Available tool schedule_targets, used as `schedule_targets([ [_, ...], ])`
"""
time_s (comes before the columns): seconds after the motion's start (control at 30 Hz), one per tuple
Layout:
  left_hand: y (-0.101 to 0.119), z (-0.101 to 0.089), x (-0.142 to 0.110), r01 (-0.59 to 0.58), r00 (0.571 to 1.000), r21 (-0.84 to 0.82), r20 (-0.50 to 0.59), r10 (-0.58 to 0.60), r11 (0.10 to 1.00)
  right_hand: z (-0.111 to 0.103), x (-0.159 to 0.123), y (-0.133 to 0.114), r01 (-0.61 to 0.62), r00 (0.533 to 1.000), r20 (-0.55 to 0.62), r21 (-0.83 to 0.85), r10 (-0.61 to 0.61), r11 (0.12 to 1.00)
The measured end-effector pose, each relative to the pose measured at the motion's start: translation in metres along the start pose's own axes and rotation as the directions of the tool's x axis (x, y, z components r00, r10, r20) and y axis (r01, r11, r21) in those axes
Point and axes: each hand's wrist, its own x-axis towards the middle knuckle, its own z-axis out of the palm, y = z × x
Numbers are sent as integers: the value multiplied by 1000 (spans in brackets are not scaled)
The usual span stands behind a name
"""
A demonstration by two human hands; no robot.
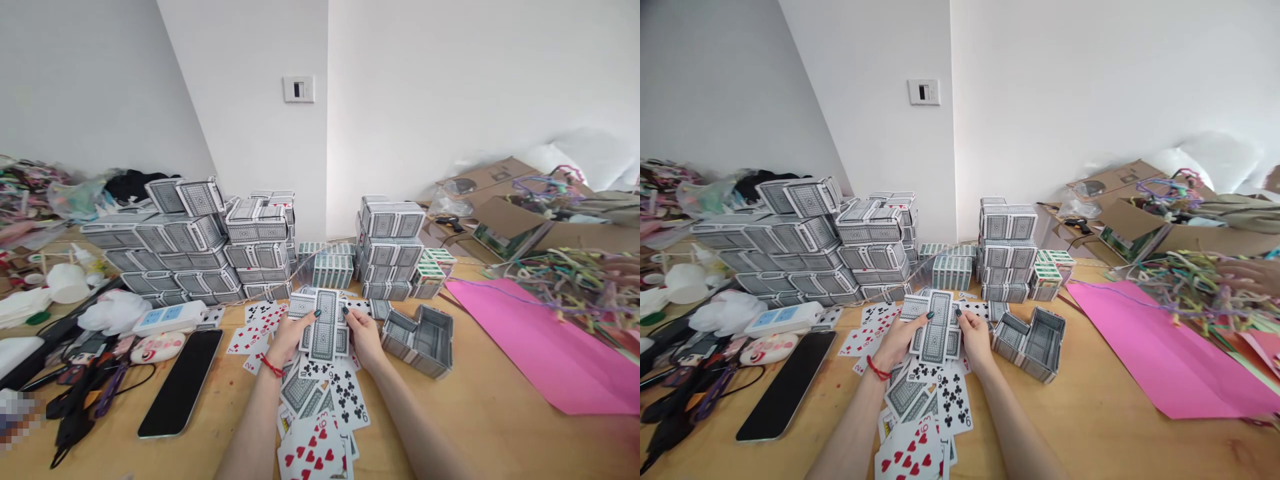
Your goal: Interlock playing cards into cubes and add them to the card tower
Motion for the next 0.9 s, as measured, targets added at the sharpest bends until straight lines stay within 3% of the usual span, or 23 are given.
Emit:
schedule_targets([
  [0.53, -1, 0, 0, -13, 999, 25, -31, 14, 1000, -1, -2, -2, 61, 998, 13, -168, -59, 984],
  [0.7, -3, 0, 4, -101, 982, 19, -156, 102, 995, 1, -2, -3, -12, 997, 74, -133, 22, 991],
  [0.9, -5, -4, 9, -176, 973, -22, -158, 170, 984, 0, -1, -2, -54, 989, 135, -49, 60, 997],
])
